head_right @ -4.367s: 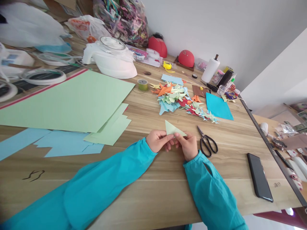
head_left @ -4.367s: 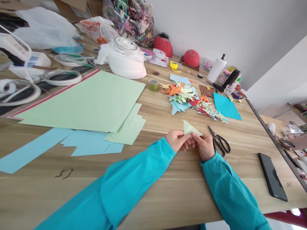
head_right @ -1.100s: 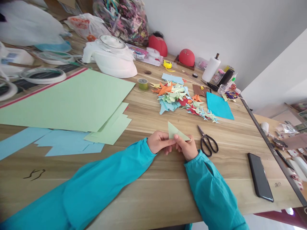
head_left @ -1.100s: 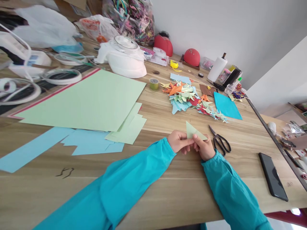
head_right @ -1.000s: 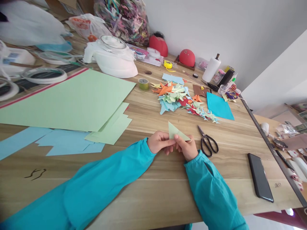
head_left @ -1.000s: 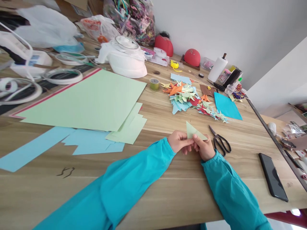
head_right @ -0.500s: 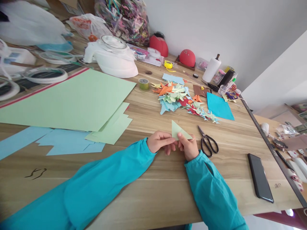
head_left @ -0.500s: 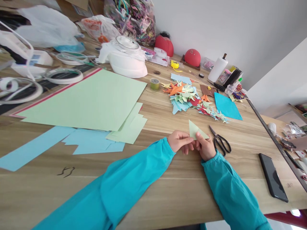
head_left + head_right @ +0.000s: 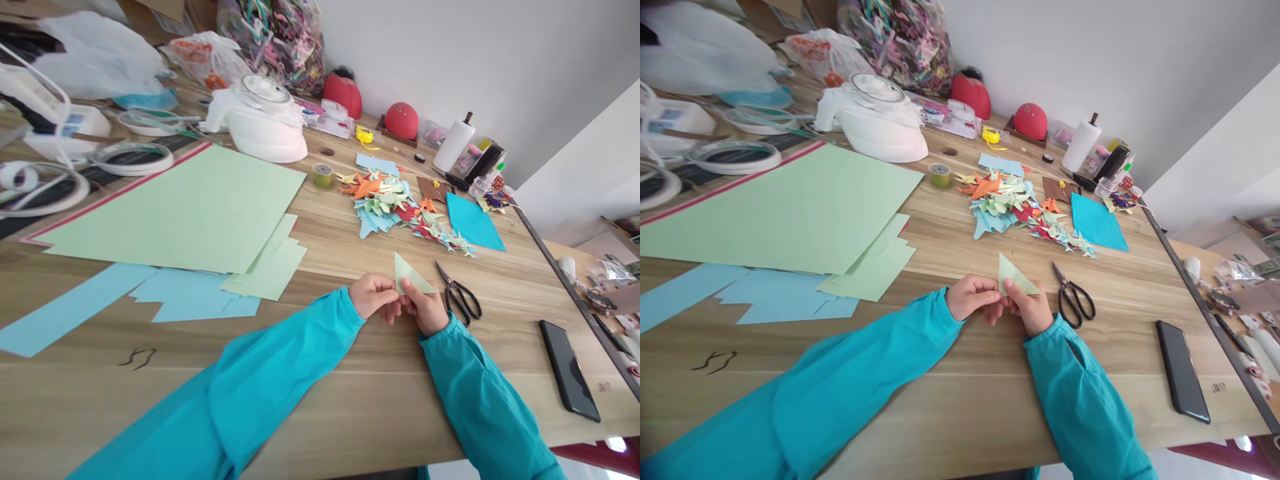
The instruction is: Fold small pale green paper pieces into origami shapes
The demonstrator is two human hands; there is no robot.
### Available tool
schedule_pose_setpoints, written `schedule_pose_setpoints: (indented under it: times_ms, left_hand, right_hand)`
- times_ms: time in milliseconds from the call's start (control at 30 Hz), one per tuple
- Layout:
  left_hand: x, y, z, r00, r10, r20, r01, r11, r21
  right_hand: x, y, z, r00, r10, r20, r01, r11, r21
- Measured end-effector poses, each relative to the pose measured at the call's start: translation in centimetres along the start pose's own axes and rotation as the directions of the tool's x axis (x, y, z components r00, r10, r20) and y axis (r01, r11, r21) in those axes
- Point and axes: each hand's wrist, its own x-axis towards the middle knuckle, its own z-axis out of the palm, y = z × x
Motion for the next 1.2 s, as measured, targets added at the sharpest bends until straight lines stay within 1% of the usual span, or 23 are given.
schedule_pose_setpoints:
  times_ms: [200, 300, 400, 500, 633, 700, 867, 967, 1200]
  left_hand:
    - [-0.04, -0.01, -0.02, 1.0, -0.014, 0.004, 0.014, 0.999, -0.03]
    - [-0.03, -0.11, -0.03, 1.0, -0.019, -0.003, 0.019, 0.999, -0.028]
    - [0.02, -0.26, 0.03, 0.999, -0.001, -0.038, 0.001, 1.0, 0.004]
    - [0.08, -0.31, 0.03, 1.0, -0.016, -0.018, 0.016, 1.0, -0.001]
    - [0.11, -0.16, -0.08, 1.0, -0.028, 0.001, 0.028, 0.999, -0.022]
    - [0.1, -0.09, -0.13, 1.0, -0.022, 0.005, 0.022, 1.0, -0.015]
    - [0.06, -0.12, -0.12, 1.0, -0.004, 0.026, 0.004, 1.0, 0.007]
    - [0.05, -0.17, -0.02, 1.0, 0.01, 0.027, -0.011, 1.0, 0.014]
    - [0.06, -0.14, -0.01, 1.0, 0.016, 0.007, -0.016, 1.0, 0.014]
  right_hand:
    - [0.16, 0.29, -0.23, 1.0, 0.009, -0.014, -0.008, 1.0, 0.024]
    - [0.19, 0.26, -0.24, 1.0, -0.01, -0.023, 0.01, 1.0, -0.008]
    - [0.13, 0.11, -0.15, 0.999, -0.035, -0.003, 0.035, 0.997, -0.067]
    - [0.07, 0.0, -0.07, 0.998, -0.063, 0.018, 0.065, 0.994, -0.092]
    - [0.08, 0.03, -0.13, 0.999, -0.029, 0.022, 0.029, 0.999, -0.017]
    - [0.08, 0.0, -0.24, 0.999, -0.006, 0.043, 0.006, 1.0, 0.006]
    - [0.0, -0.36, -0.4, 0.994, 0.001, 0.109, 0.002, 0.999, -0.034]
    - [-0.01, -0.44, -0.36, 0.994, -0.015, 0.105, 0.017, 1.0, -0.016]
    - [0.04, -0.06, -0.44, 0.997, 0.006, 0.083, -0.008, 0.999, 0.033]
